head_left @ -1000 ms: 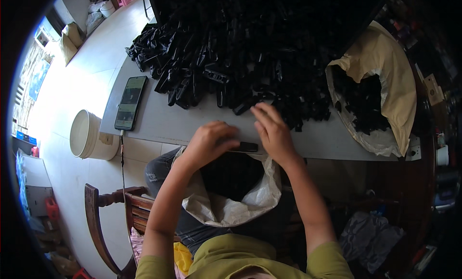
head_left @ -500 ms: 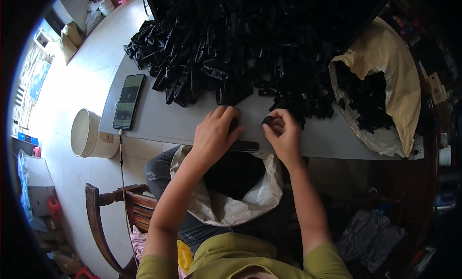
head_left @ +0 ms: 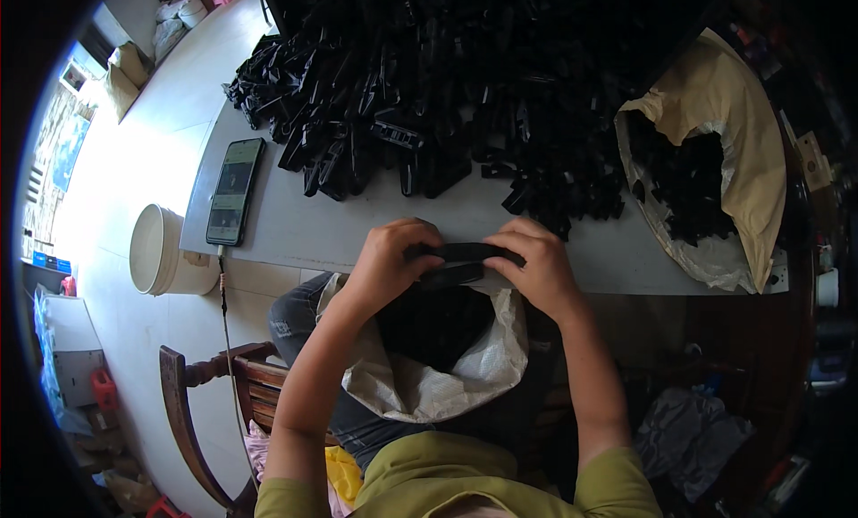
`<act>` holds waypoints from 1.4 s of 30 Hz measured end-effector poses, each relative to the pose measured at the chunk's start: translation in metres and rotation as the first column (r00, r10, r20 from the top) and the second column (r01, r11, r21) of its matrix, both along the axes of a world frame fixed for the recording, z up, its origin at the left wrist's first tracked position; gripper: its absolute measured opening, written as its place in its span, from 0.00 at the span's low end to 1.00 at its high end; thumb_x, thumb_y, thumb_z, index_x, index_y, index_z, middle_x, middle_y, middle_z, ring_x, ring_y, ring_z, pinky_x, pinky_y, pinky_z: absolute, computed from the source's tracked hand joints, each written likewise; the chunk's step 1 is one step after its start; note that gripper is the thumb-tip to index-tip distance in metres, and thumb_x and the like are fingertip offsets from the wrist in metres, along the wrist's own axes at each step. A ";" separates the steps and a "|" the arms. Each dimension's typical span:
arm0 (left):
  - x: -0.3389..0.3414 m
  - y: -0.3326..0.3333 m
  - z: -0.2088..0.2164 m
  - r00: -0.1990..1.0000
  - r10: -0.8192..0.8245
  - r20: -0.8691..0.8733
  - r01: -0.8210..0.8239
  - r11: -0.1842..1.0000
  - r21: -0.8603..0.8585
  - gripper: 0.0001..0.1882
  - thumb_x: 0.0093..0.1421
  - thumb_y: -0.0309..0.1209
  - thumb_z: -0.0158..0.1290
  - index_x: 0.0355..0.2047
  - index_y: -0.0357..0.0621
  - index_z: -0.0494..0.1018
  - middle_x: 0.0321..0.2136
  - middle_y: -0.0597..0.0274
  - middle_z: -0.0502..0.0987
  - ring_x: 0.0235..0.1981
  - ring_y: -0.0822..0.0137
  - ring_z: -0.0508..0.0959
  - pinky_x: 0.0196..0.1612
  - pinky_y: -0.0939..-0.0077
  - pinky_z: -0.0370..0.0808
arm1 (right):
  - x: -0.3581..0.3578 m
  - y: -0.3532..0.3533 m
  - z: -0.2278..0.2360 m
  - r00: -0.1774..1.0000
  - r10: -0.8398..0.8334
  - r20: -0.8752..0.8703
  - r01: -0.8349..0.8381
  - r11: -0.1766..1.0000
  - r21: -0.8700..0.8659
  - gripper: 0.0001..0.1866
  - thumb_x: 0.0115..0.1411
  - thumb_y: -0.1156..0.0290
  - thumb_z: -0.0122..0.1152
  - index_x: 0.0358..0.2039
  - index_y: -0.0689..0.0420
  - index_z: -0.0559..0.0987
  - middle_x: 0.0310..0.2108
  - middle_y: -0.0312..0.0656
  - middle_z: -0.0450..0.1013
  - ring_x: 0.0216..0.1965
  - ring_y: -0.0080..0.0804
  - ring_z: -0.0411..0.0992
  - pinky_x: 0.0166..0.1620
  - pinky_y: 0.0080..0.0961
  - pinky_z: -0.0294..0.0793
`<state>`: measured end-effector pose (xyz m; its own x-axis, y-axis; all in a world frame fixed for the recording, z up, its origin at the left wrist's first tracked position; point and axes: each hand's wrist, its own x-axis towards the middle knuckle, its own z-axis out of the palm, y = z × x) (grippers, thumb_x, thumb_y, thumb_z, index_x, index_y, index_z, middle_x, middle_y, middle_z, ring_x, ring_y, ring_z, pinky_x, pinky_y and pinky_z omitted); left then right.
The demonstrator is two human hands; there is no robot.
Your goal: Sorting and placing small black plastic components into a bag.
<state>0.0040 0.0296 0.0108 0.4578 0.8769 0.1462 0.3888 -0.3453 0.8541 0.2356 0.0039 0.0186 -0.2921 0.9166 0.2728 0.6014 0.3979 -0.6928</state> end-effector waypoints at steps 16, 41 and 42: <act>0.046 0.031 0.006 0.734 0.442 -0.515 -0.129 0.836 0.533 0.17 0.50 0.26 0.58 0.42 0.46 0.75 0.32 0.60 0.76 0.32 0.60 0.80 0.29 0.67 0.75 | 0.017 0.031 -0.003 0.799 -0.300 0.521 0.030 0.885 0.464 0.14 0.51 0.79 0.62 0.40 0.58 0.80 0.40 0.40 0.72 0.41 0.35 0.71 0.43 0.32 0.73; 0.017 -0.001 -0.005 0.968 -0.023 -0.251 0.147 0.861 0.487 0.15 0.46 0.25 0.59 0.36 0.45 0.73 0.38 0.58 0.73 0.40 0.57 0.74 0.40 0.66 0.74 | -0.016 -0.008 -0.018 0.965 -0.162 -0.206 0.170 0.985 0.023 0.11 0.53 0.73 0.68 0.35 0.62 0.79 0.29 0.38 0.73 0.27 0.27 0.73 0.30 0.21 0.71; 0.014 -0.003 -0.002 0.974 -0.059 -0.220 0.153 0.885 0.440 0.15 0.45 0.23 0.60 0.35 0.43 0.73 0.38 0.57 0.73 0.40 0.55 0.74 0.41 0.65 0.74 | -0.016 -0.006 -0.021 0.988 -0.115 -0.103 0.123 0.990 0.072 0.13 0.51 0.71 0.70 0.35 0.62 0.79 0.30 0.40 0.74 0.29 0.33 0.75 0.31 0.25 0.73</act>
